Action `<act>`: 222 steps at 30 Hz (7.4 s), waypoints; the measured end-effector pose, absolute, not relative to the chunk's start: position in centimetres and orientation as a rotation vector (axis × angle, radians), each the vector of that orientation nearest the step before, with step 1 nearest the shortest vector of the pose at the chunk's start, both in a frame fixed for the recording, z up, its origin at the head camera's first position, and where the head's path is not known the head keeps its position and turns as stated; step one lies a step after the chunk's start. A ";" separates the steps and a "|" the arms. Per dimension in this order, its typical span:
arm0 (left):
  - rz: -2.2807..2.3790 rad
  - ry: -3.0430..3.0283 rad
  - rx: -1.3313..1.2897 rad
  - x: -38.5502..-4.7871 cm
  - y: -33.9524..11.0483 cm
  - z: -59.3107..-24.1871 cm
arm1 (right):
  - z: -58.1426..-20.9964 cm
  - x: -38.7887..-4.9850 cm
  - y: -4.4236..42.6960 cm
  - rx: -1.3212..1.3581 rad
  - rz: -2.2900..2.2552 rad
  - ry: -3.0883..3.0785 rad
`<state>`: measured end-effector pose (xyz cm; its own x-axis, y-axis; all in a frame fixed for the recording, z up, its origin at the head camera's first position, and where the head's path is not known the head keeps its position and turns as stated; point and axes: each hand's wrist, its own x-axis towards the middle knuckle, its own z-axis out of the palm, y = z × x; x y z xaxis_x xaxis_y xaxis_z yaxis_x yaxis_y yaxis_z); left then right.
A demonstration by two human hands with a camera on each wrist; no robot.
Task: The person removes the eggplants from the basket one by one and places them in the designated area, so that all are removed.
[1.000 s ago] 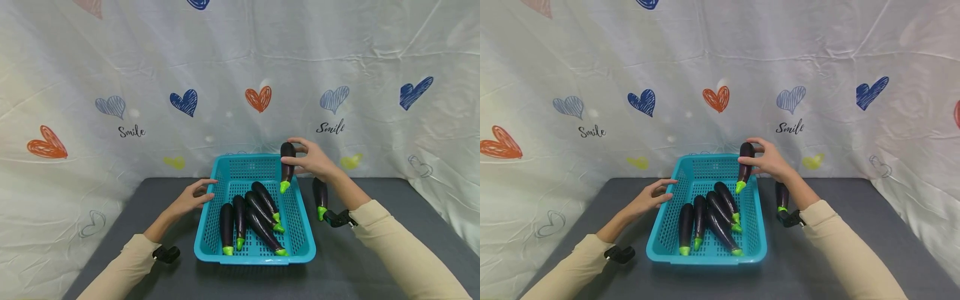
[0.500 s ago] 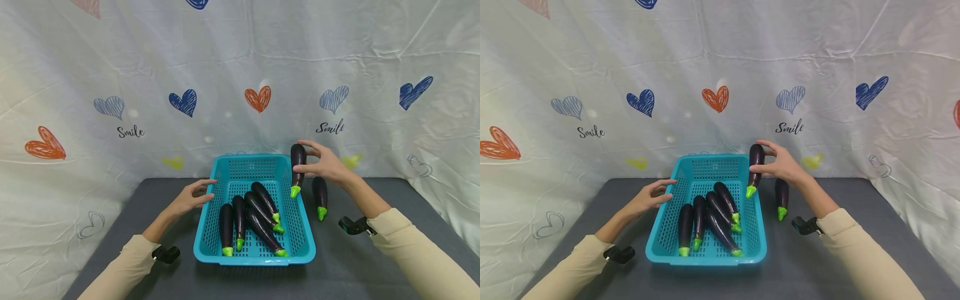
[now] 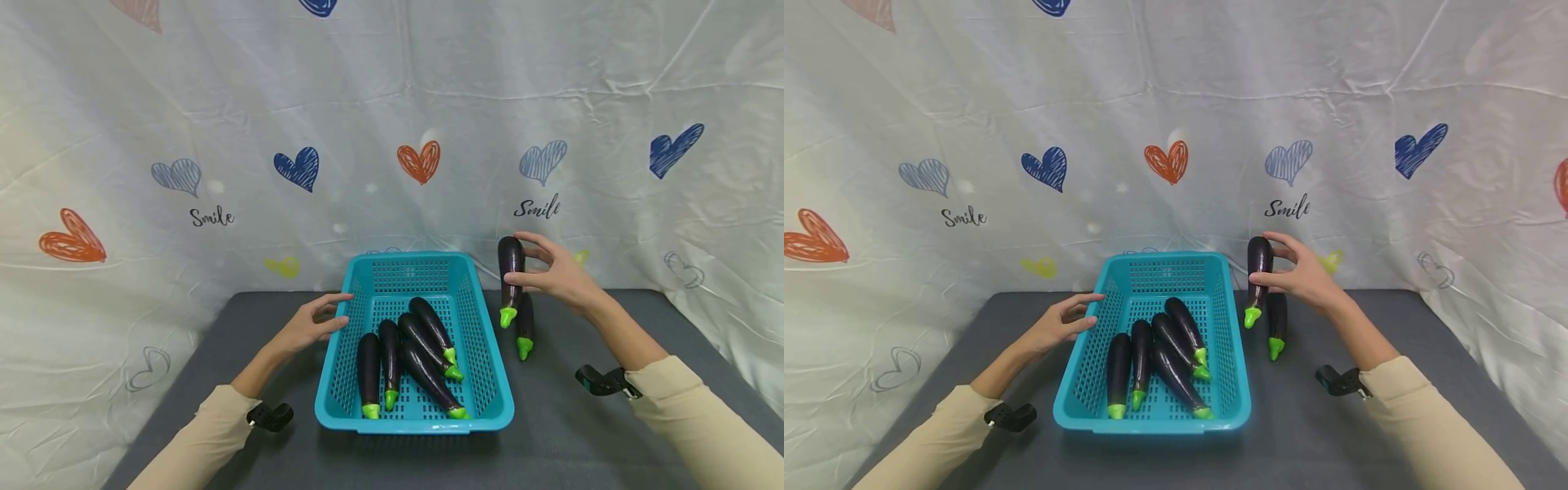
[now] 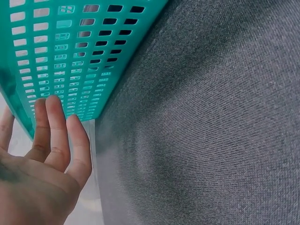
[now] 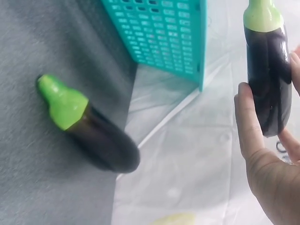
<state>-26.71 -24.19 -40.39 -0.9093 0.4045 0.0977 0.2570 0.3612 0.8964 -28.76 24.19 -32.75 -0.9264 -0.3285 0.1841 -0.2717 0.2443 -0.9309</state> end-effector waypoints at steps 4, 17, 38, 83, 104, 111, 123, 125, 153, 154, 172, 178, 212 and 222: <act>1.587 2.481 0.603 -26.7 -24.3 -40.5 | -33.3 -28.5 25.2 -0.563 -1.833 2.446; 1.577 2.492 0.604 -26.9 -24.3 -40.7 | -35.4 -28.6 28.5 -0.522 -1.721 2.591; 1.589 2.485 0.613 -26.9 -24.3 -40.7 | -38.2 -29.9 32.2 -0.377 -1.596 2.522; 1.584 2.485 0.586 -26.9 -24.2 -40.9 | -41.8 -32.4 32.9 -0.364 -1.363 2.578; 1.604 2.456 0.566 -26.9 -24.1 -40.7 | -41.0 -32.4 33.3 -0.367 -1.393 2.558; 1.613 2.446 0.577 -26.9 -24.2 -40.8 | -39.9 -32.4 33.7 -0.365 -1.430 2.682; 1.609 2.453 0.568 -26.7 -24.3 -40.9 | -38.1 -32.6 31.9 -0.449 -1.704 2.726; 1.607 2.454 0.569 -26.7 -24.2 -40.8 | -37.7 -32.7 31.2 -0.472 -1.711 2.730; 1.603 2.463 0.551 -26.6 -24.1 -40.6 | -32.7 -34.8 17.4 -0.870 -1.840 2.372; 1.603 2.461 0.550 -26.7 -24.1 -40.7 | -32.7 -34.9 17.0 -0.869 -1.838 2.358; 1.597 2.478 0.536 -26.8 -24.0 -40.6 | -32.9 -35.0 10.7 -0.878 -1.789 2.216; 1.596 2.480 0.547 -26.8 -23.9 -40.7 | -33.7 -34.9 9.5 -0.858 -1.797 2.187; 1.594 2.478 0.539 -26.8 -24.0 -40.7 | -39.2 -34.5 7.3 -0.468 -1.606 2.467; 1.583 2.494 0.540 -26.8 -24.1 -40.7 | -40.3 -33.6 6.9 -0.326 -1.594 2.484</act>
<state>-26.83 -24.07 -40.69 -0.9261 0.3699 0.0738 0.2243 0.3829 0.8961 -33.64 6.87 -40.30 -0.9613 -0.2744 -0.0260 -0.0908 0.4043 -0.9101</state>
